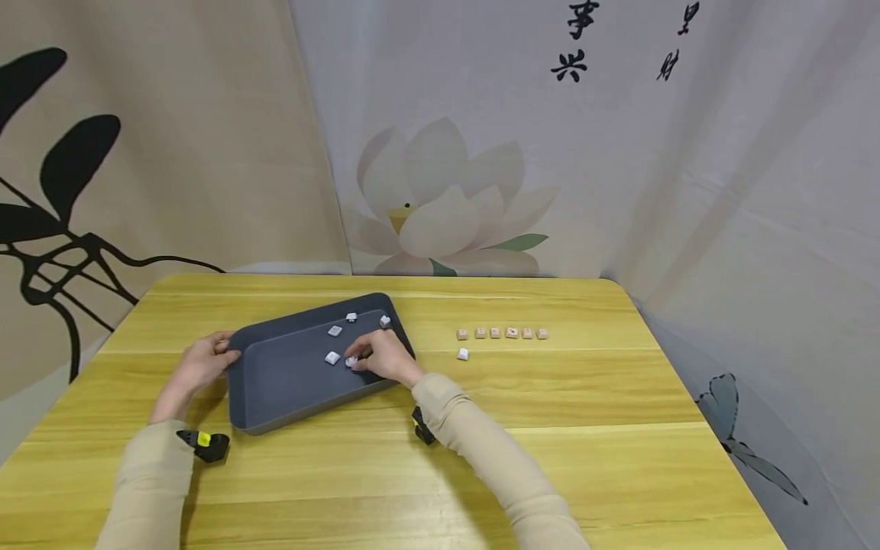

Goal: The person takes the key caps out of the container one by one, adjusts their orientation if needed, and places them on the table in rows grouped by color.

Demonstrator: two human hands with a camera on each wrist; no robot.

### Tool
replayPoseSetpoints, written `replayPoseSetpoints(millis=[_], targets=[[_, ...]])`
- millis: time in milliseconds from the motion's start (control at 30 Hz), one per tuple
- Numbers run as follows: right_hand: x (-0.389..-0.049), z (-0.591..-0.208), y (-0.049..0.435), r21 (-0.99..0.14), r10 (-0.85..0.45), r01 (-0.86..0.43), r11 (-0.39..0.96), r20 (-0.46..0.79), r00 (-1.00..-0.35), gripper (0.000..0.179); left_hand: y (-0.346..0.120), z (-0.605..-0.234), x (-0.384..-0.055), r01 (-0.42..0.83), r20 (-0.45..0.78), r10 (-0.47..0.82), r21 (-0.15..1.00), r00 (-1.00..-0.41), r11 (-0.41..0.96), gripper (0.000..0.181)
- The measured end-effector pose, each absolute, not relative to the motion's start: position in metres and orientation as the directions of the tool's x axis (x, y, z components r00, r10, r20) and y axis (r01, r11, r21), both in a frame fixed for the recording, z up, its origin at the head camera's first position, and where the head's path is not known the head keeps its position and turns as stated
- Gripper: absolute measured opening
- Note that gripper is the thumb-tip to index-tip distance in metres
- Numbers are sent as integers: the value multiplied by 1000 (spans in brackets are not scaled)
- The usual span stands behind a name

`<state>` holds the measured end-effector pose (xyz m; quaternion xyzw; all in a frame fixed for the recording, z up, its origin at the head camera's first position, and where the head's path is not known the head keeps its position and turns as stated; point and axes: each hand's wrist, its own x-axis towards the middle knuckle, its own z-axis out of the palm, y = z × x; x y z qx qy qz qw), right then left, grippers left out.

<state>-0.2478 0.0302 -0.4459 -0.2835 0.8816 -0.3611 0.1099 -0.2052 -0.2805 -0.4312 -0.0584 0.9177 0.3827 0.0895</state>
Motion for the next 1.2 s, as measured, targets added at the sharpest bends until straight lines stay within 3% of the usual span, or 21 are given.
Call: replayPoseSetpoints(millis=[167,500,867,1200], targets=[[-249,-448,32,-731,-569,-402,552,23,-822,22,-280,-430,-205,-181,-217,-38,692,-976,699,55],[-249,-445,34,-864,-538,-221,453,-66,-840,24,-281,-431,-205,-158,-193,-29,701,-981,696,53],[-250,-444,35,-934,-567,-175,312,-35,-823,27,-279,-430,-204,-161,-196,-29,708,-980,687,51],[-250,-444,36,-890,-545,-209,404,-51,-837,28,-280,-431,-203,-170,-211,-21,722,-977,671,52]])
